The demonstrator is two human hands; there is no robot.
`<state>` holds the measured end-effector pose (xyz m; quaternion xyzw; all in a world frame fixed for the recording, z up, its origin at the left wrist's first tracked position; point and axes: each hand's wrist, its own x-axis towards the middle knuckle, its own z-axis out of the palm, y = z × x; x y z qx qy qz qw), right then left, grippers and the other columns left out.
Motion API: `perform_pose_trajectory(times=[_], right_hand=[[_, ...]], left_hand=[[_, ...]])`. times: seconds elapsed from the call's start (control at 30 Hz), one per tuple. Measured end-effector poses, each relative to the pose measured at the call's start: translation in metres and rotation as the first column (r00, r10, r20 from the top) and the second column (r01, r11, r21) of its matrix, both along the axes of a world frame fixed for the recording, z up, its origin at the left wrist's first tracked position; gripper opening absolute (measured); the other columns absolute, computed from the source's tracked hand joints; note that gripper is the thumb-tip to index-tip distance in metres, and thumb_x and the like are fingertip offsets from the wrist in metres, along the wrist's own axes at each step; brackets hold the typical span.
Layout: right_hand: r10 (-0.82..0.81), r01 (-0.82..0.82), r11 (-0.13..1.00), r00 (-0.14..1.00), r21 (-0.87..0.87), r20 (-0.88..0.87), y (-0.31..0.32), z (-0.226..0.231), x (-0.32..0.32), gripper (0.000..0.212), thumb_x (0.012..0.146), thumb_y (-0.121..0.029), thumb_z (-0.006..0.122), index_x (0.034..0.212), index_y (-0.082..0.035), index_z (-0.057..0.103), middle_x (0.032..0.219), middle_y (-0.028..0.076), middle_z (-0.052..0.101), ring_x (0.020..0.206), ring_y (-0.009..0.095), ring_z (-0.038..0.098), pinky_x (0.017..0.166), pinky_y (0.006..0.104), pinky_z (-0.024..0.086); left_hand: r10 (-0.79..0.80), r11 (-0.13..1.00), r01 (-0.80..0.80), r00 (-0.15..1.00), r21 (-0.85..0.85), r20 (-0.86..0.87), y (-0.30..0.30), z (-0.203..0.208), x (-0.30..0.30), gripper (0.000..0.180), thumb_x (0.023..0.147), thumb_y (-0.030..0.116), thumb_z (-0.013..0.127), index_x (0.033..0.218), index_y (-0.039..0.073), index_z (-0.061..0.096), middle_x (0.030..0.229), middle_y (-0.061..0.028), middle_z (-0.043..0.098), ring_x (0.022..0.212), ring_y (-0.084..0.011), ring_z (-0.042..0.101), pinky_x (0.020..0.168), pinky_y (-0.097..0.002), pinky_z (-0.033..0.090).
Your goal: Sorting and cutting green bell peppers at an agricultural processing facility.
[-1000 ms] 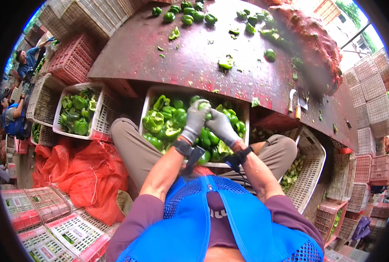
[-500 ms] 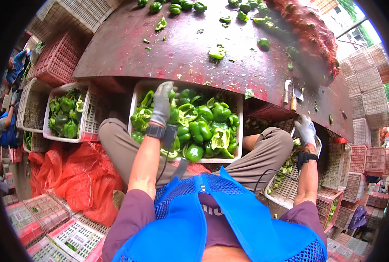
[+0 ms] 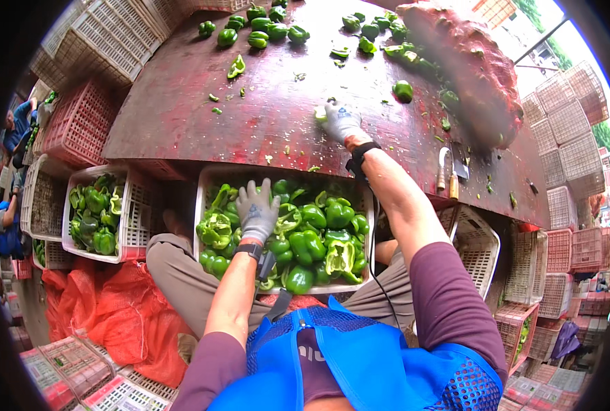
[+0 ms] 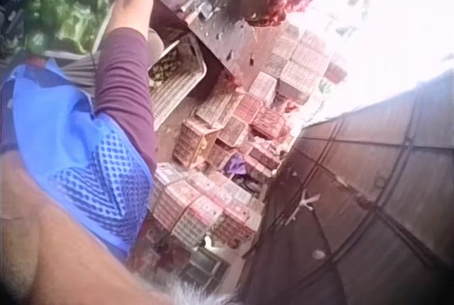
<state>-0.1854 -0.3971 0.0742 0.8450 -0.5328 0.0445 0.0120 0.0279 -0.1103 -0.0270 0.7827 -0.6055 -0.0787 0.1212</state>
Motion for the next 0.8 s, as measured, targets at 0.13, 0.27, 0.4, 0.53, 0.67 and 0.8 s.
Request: perform_pose_trajectory(times=[0.13,0.27,0.4,0.53,0.67,0.8], right_hand=[[0.152,-0.150,0.948,0.988,-0.280,-0.016,-0.014,-0.037,-0.005,0.015,0.100,-0.015,0.070,0.113,-0.012,0.078,0.121,0.017,0.079,0.113,0.043,0.078,0.093,0.0579,0.064],[0.534,-0.392,0.800,0.810,-0.454,0.242,0.091,-0.025,0.083,0.014,0.093,-0.017,0.082,0.104,-0.014,0.073,0.112,0.012,0.075,0.098,0.039,0.077,0.083,0.0548,0.062],[-0.327,-0.438,0.664,0.558,0.606,0.763,0.199,-0.027,0.118,0.036,0.108,-0.026,0.081,0.133,-0.002,0.073,0.112,0.009,0.080,0.093,0.017,0.071,0.085,0.0407,0.061],[-0.325,-0.164,0.668,0.813,0.726,0.483,0.226,-0.063,0.130,0.048,0.105,-0.026,0.074,0.145,-0.001,0.065,0.111,0.023,0.081,0.104,0.034,0.083,0.089,0.0532,0.064],[0.385,-0.415,0.866,0.909,0.280,0.158,0.177,0.005,0.180,0.033,0.103,-0.027,0.075,0.131,-0.009,0.076,0.110,0.023,0.082,0.105,0.046,0.083,0.088,0.0600,0.066],[0.471,-0.498,0.851,0.864,0.169,0.177,0.052,0.050,0.249,0.035,0.102,-0.023,0.074,0.135,-0.013,0.075,0.115,0.022,0.081,0.108,0.045,0.081,0.091,0.0597,0.066]], left_hand=[[-0.053,0.998,0.050,0.994,-0.034,-0.093,-0.014,-0.001,0.006,0.072,0.104,0.049,0.080,0.169,0.025,0.058,0.166,-0.0224,0.056,0.153,-0.0531,0.050,0.124,-0.0652,0.044],[-0.017,0.964,-0.032,0.983,-0.263,-0.182,0.031,-0.035,0.067,0.066,0.110,0.048,0.073,0.168,0.018,0.059,0.172,-0.0222,0.052,0.155,-0.0484,0.051,0.125,-0.0619,0.044],[-0.027,0.736,-0.287,0.893,-0.613,-0.450,0.034,0.000,0.093,0.061,0.122,0.051,0.055,0.159,0.004,0.066,0.161,-0.0281,0.062,0.147,-0.0499,0.060,0.124,-0.0601,0.047],[-0.087,0.924,0.051,0.993,-0.380,-0.080,0.013,0.039,0.099,0.058,0.113,0.049,0.067,0.159,0.014,0.066,0.157,-0.0205,0.065,0.154,-0.0479,0.053,0.124,-0.0621,0.044],[-0.051,0.991,0.043,0.997,-0.124,-0.061,0.024,0.004,0.125,0.068,0.104,0.045,0.078,0.165,0.018,0.064,0.161,-0.0176,0.065,0.161,-0.0476,0.047,0.130,-0.0673,0.037],[-0.019,0.997,0.013,0.997,-0.079,-0.072,0.003,0.003,0.144,0.066,0.104,0.043,0.077,0.164,0.017,0.065,0.158,-0.0188,0.064,0.159,-0.0477,0.048,0.128,-0.0689,0.039]])
